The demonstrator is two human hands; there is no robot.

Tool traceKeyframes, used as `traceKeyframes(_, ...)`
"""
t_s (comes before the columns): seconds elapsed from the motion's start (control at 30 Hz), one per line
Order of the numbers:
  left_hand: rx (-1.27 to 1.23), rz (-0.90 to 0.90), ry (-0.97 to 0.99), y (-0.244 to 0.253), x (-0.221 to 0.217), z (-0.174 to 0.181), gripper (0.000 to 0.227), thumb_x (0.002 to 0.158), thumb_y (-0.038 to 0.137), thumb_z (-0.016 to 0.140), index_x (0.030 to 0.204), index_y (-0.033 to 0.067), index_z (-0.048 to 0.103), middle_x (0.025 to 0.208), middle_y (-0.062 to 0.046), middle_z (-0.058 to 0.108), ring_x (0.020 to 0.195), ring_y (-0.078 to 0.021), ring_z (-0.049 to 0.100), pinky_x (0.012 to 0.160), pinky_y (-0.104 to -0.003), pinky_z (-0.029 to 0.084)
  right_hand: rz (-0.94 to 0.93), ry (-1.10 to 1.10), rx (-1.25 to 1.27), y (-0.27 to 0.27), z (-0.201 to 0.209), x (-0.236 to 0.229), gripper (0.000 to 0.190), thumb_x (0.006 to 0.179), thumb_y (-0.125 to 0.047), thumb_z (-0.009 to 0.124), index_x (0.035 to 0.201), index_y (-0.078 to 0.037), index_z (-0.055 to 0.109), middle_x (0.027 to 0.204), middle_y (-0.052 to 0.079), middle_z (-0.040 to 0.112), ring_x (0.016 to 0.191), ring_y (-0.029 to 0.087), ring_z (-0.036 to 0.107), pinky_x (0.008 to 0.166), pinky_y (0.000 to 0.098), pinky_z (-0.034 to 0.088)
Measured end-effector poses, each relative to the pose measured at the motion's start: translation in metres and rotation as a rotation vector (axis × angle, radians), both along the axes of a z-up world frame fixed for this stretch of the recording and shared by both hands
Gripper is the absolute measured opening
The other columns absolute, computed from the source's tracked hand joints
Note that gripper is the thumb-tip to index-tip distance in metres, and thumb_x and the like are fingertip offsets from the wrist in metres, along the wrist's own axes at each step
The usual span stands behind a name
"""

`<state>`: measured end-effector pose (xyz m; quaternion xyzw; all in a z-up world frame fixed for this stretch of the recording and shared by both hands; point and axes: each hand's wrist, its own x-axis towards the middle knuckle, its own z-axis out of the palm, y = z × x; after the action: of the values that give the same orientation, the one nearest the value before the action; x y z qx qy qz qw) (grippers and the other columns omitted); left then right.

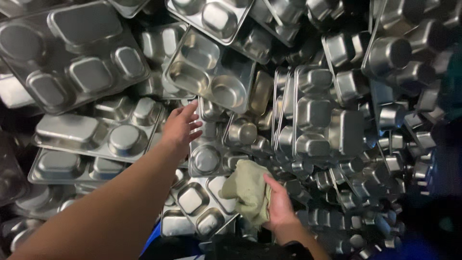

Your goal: The person repeatedly picks up stainless steel compartment trays from a large pile, wipes each tray with a cloth, and places the cleaned trays into blue plastic baskets. The process continues with multiple trays handled one at a time.

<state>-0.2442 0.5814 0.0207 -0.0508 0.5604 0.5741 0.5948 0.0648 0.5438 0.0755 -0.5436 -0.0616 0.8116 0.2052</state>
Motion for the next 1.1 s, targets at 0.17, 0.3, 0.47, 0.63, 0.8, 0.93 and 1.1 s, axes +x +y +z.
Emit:
traceKeyframes(0.17,0.048,0.061,-0.068,0.023,-0.011,0.003,0.059,0.091,0.05,0.066,0.134,0.0129,0.052,0.123,-0.006,0.061,0.103,-0.0203,0.063,0.091,-0.045,0.054,0.011,-0.058,-0.018,0.005,0.004,0.0,0.059,0.094,-0.048,0.046,0.133,-0.006,0.062,0.116,0.016,0.073,0.1,0.034,0.072,0.087,0.0519,0.058)
traceKeyframes(0.3,0.115,0.181,-0.151,0.049,-0.019,-0.01,0.05,0.095,0.042,0.061,0.13,0.0076,0.05,0.121,-0.013,0.066,0.1,-0.0247,0.067,0.091,-0.044,0.057,0.0,-0.036,-0.055,0.009,0.008,-0.002,0.061,0.095,-0.048,0.045,0.134,-0.006,0.061,0.117,0.017,0.073,0.101,0.035,0.071,0.087,0.0521,0.057)
traceKeyframes(0.47,0.079,0.239,-0.118,0.071,-0.022,-0.019,0.036,0.098,0.025,0.05,0.121,-0.0028,0.055,0.113,-0.018,0.067,0.092,-0.0277,0.072,0.081,-0.041,0.065,-0.074,-0.03,-0.108,0.008,0.019,-0.002,0.059,0.095,-0.046,0.046,0.135,-0.006,0.06,0.12,0.018,0.071,0.105,0.036,0.07,0.09,0.0532,0.056)
traceKeyframes(0.63,-0.037,0.208,-0.064,0.058,-0.003,-0.011,0.029,0.091,0.012,0.052,0.11,-0.0084,0.06,0.101,-0.021,0.069,0.08,-0.0321,0.073,0.069,-0.041,0.066,-0.082,-0.074,-0.043,0.006,0.015,0.003,0.057,0.095,-0.045,0.046,0.135,-0.006,0.061,0.12,0.018,0.071,0.105,0.037,0.07,0.092,0.0545,0.056)
traceKeyframes(0.8,-0.024,0.285,-0.151,-0.005,0.025,-0.004,0.03,0.089,0.012,0.047,0.108,-0.0093,0.058,0.096,-0.021,0.069,0.082,-0.0345,0.073,0.073,-0.046,0.065,-0.01,0.064,0.073,0.018,0.016,-0.011,0.068,0.097,-0.058,0.048,0.137,-0.005,0.06,0.123,0.016,0.07,0.108,0.035,0.069,0.092,0.0517,0.057)
traceKeyframes(0.93,-0.119,0.245,-0.158,-0.059,0.03,-0.002,0.026,0.089,0.015,0.047,0.102,-0.0056,0.054,0.088,-0.023,0.064,0.076,-0.0358,0.065,0.072,-0.046,0.058,0.097,0.03,0.108,0.036,0.042,-0.047,0.076,0.084,-0.07,0.05,0.13,-0.01,0.063,0.117,0.014,0.074,0.104,0.034,0.072,0.084,0.0534,0.059)
traceKeyframes(1.1,-0.126,0.1,-0.255,-0.093,0.037,0.005,0.027,0.087,0.017,0.047,0.098,-0.0054,0.059,0.088,-0.023,0.066,0.076,-0.0346,0.065,0.073,-0.046,0.058,0.242,0.001,0.102,0.039,0.043,-0.07,0.063,0.082,-0.051,0.063,0.127,-0.008,0.063,0.112,0.016,0.074,0.101,0.035,0.072,0.088,0.0545,0.059)
